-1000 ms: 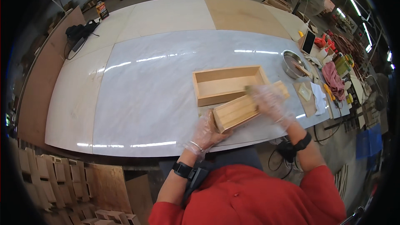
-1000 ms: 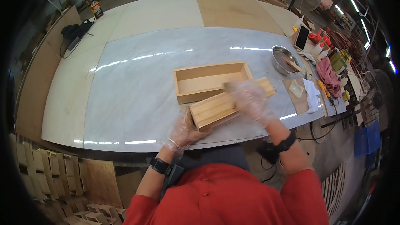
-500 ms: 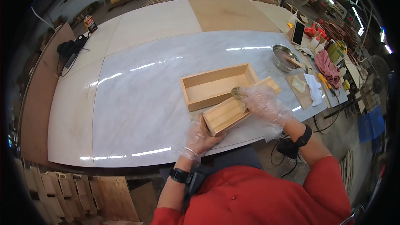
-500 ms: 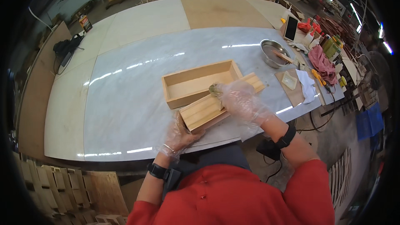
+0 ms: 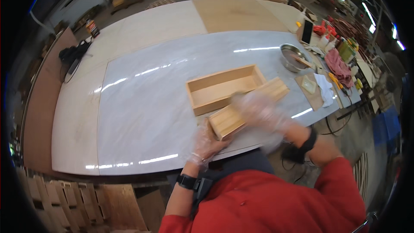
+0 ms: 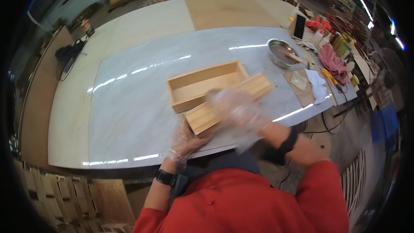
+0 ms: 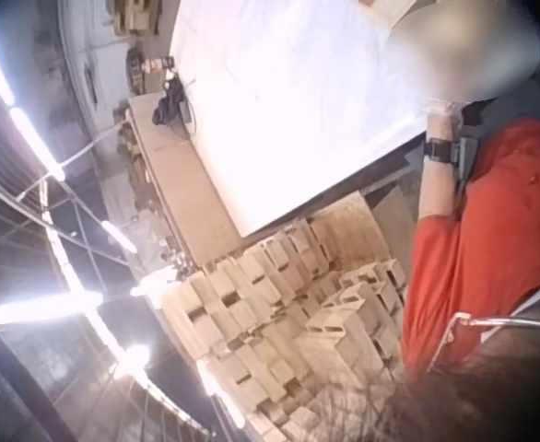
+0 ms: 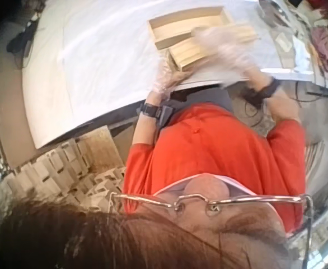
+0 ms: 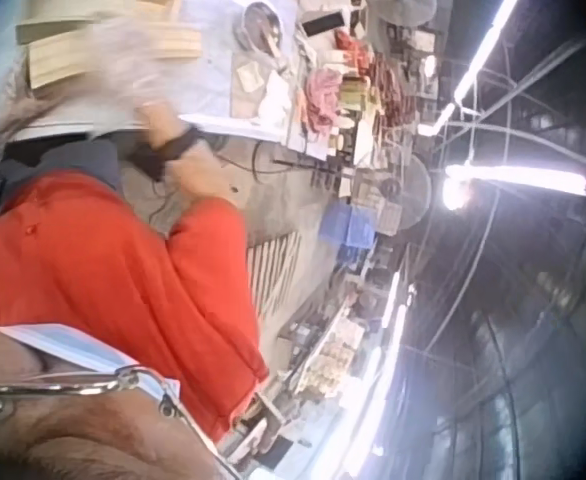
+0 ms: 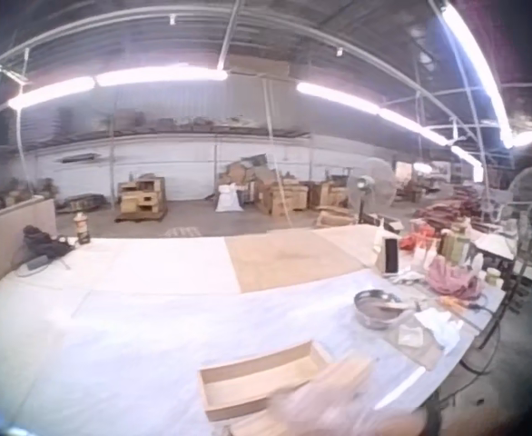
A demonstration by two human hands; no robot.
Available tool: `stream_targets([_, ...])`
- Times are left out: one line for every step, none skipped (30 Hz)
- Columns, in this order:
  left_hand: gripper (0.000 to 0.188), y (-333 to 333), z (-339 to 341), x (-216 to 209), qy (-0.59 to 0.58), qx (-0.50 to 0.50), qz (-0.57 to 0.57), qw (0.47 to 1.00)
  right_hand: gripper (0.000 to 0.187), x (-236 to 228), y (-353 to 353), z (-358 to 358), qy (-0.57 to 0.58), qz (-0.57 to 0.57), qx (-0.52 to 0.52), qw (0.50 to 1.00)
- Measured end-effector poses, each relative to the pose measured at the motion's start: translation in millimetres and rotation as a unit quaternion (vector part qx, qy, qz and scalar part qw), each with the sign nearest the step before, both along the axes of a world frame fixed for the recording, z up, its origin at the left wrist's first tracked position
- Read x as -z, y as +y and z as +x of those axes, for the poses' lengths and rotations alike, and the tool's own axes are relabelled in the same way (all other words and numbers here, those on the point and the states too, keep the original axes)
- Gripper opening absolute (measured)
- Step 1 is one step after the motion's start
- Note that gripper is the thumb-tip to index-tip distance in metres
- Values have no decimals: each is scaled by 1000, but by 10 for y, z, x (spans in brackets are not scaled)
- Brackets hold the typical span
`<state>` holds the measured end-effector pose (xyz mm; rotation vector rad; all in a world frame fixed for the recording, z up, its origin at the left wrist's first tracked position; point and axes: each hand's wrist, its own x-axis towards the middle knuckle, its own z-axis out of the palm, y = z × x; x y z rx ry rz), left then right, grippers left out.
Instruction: The person applies a finish to a wooden box and its lid using a cloth, wiping both the interior and exterior surfaces. After finishing each set, they place the lid on a stack of wooden items and repeat the process with another box.
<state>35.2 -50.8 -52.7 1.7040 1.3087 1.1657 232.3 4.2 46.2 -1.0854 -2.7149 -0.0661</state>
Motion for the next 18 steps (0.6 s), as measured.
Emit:
stream_targets([63,59,-26,62,-4,18,6,1000,15,38,-190,-233,35,15,-50,998])
stream_targets([65,107,-113,126,162,100,90,978,16,46,-371,-382,69,29,-101,992])
stream_targets([67,131,-174,172,323,166,170,916,16,-5,-471,-405,69,31,-96,993])
stream_targets([67,114,-129,164,322,173,170,915,17,-68,-579,-420,116,30,-87,989])
stream_targets([67,80,-67,137,105,133,70,983,19,-91,-630,-412,163,29,-78,983])
stream_targets([68,26,-36,61,-117,82,-36,989,18,-30,-593,-199,105,45,-32,993])
stream_targets([72,-2,-26,-70,-71,66,-67,993,18,113,-473,169,47,58,13,997])
stream_targets([72,-16,-25,-111,-67,65,-67,993,21,377,-278,562,27,152,43,987])
stream_targets([71,-12,8,-152,-54,62,-50,995,25,528,-115,936,2,246,78,966])
stream_targets([71,-21,4,-154,-41,53,-36,997,26,418,-38,1142,-5,216,131,967])
stream_targets([71,-20,26,-150,-42,58,-36,997,28,316,-24,1279,-15,188,189,964])
stream_targets([70,-13,64,-154,-17,49,-17,998,28,364,-57,1331,-18,191,199,961])
stream_targets([69,9,66,-160,9,35,3,999,30,492,-27,1302,-7,196,202,960])
stream_targets([69,20,60,-162,10,39,8,999,33,589,-32,1258,4,202,204,958])
stream_targets([69,22,5,-122,27,37,18,999,34,434,-183,934,40,166,138,976])
stream_targets([68,10,-18,-88,45,35,28,998,35,221,-396,593,76,127,72,986])
stream_targets([71,10,34,-90,-54,49,-2,997,35,115,-516,475,74,130,77,986])
stream_targets([71,0,13,-80,-48,47,-5,998,36,76,-607,321,60,80,67,993])
